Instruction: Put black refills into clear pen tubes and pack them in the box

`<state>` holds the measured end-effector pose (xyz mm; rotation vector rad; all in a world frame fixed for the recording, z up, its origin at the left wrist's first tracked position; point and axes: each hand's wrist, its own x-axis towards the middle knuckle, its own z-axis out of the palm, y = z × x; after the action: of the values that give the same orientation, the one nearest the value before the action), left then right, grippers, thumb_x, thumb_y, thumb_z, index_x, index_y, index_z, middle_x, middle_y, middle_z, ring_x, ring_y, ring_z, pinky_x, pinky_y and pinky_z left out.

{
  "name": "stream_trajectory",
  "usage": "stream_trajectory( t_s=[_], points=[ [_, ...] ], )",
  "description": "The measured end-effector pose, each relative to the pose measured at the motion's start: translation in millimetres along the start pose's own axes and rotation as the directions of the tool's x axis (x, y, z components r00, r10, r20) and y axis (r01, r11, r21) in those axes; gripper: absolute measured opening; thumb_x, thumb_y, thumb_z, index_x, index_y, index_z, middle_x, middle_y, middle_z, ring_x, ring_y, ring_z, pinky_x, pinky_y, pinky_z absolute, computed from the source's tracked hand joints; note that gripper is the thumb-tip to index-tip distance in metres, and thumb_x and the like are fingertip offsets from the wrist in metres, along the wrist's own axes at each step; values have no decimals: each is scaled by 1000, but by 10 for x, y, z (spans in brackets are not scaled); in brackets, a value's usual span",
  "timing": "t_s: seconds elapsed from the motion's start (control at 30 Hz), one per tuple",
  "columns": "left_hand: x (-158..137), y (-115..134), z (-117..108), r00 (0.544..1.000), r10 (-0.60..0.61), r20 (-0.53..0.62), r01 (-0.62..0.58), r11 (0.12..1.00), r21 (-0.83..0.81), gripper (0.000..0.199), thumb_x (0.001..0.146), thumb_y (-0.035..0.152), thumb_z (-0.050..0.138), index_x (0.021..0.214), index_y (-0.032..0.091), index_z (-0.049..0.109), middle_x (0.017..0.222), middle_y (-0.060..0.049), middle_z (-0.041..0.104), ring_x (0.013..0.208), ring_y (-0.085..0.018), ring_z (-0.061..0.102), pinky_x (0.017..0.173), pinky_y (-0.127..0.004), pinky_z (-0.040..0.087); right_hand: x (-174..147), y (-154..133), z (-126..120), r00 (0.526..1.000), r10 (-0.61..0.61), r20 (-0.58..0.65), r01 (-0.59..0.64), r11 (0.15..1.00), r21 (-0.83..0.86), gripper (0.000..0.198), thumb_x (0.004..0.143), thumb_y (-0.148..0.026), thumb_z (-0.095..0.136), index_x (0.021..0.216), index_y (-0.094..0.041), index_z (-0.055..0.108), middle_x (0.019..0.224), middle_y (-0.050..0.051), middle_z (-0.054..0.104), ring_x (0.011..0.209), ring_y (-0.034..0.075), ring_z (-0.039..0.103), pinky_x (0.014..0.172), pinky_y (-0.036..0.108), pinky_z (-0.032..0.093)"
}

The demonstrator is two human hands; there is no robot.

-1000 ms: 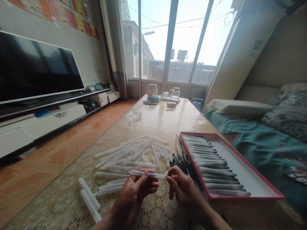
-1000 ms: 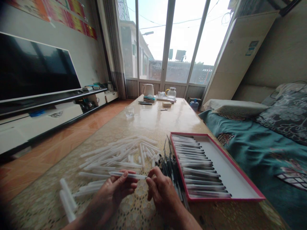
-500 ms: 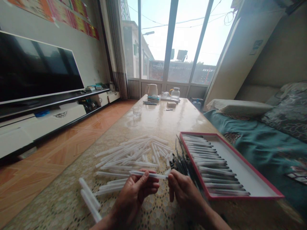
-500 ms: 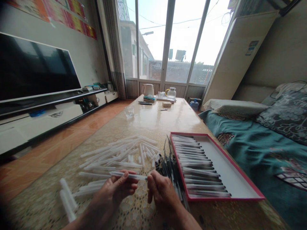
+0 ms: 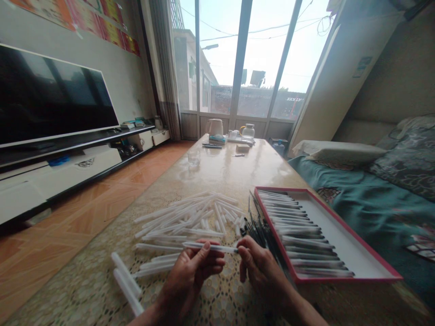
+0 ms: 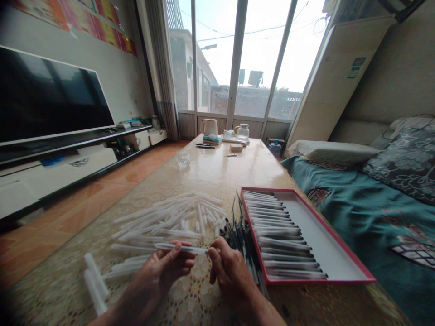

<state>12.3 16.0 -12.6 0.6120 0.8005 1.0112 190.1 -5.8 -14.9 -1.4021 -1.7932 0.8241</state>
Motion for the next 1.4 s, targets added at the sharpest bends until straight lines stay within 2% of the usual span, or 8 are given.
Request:
stream_trajectory(
  t_s=[0.23, 0.47, 0.67, 0.83, 0.93, 1.03, 1.23, 1.4],
  points=[
    [3, 3, -5, 998, 6, 68, -11, 997, 73, 17, 72, 25, 68, 82, 11, 69, 66, -7, 71, 59, -15, 65, 57, -25, 51, -16, -61, -57, 999, -29, 38, 30, 999, -27, 29, 91, -39, 38, 78, -18, 52, 62, -1, 58, 52, 11, 53, 51, 19, 36],
    [28, -5, -71, 993, 111, -38, -109, 993, 54, 14, 70, 23, 70, 81, 16, 65, 65, -1, 69, 54, -9, 61, 53, -20, 48, -7, 18, -197, 1000, -4, 10, 5, 1000, -25, 40, 95, -40, 29, 68, -18, 49, 52, -3, 52, 46, 9, 48, 50, 19, 35],
    [36, -49, -52, 989, 113, 90, -137, 938, 320, 20, 68, 28, 72, 78, 13, 64, 61, -2, 69, 56, -13, 63, 55, -24, 50, -18, -29, -203, 984, -164, -64, 134, 932, -337, 23, 93, -31, 37, 89, -22, 58, 84, 2, 60, 78, 16, 56, 69, 26, 38],
    [66, -99, -70, 981, 129, 145, -179, 891, 417, 24, 70, 30, 69, 85, 14, 60, 67, -3, 68, 63, -16, 65, 61, -29, 52, -21, -27, -165, 973, -220, 72, 223, 810, -542, 5, 86, -26, 55, 87, -26, 59, 81, -1, 60, 77, 18, 54, 72, 29, 34],
    [72, -145, -77, 974, 200, 103, -225, 861, 455, 34, 73, 33, 63, 102, 18, 51, 81, -3, 64, 63, -17, 65, 58, -31, 53, 0, 60, -211, 977, -214, -20, 164, 806, -569, 12, 89, -21, 47, 84, -22, 58, 79, 1, 60, 76, 18, 53, 70, 29, 34],
    [-1, -151, -20, 963, 239, 127, -263, 716, 646, 30, 78, 29, 53, 106, 20, 46, 91, -5, 59, 60, -16, 64, 51, -29, 50, 18, 154, -260, 967, -161, -200, 53, 887, -458, 21, 93, -23, 36, 84, -19, 55, 78, 4, 59, 74, 18, 54, 68, 28, 36],
    [-194, 77, 288, 894, 84, 441, -446, 58, 893, 20, 72, 11, 50, 89, 19, 56, 91, -7, 62, 81, -20, 58, 72, -31, 46, 37, 198, -280, 937, -103, -333, -14, 944, -331, 25, 93, -32, 34, 80, -20, 52, 73, 3, 59, 68, 18, 55, 63, 27, 35],
    [20, 155, 511, 872, 47, 487, -470, -197, 861, 22, 78, 13, 43, 96, 19, 54, 98, -9, 60, 87, -20, 57, 77, -29, 44, 42, 199, -302, 936, -93, -340, -32, 938, -345, 26, 93, -34, 35, 80, -20, 53, 72, 3, 59, 67, 19, 56, 62, 27, 35]
  ],
)
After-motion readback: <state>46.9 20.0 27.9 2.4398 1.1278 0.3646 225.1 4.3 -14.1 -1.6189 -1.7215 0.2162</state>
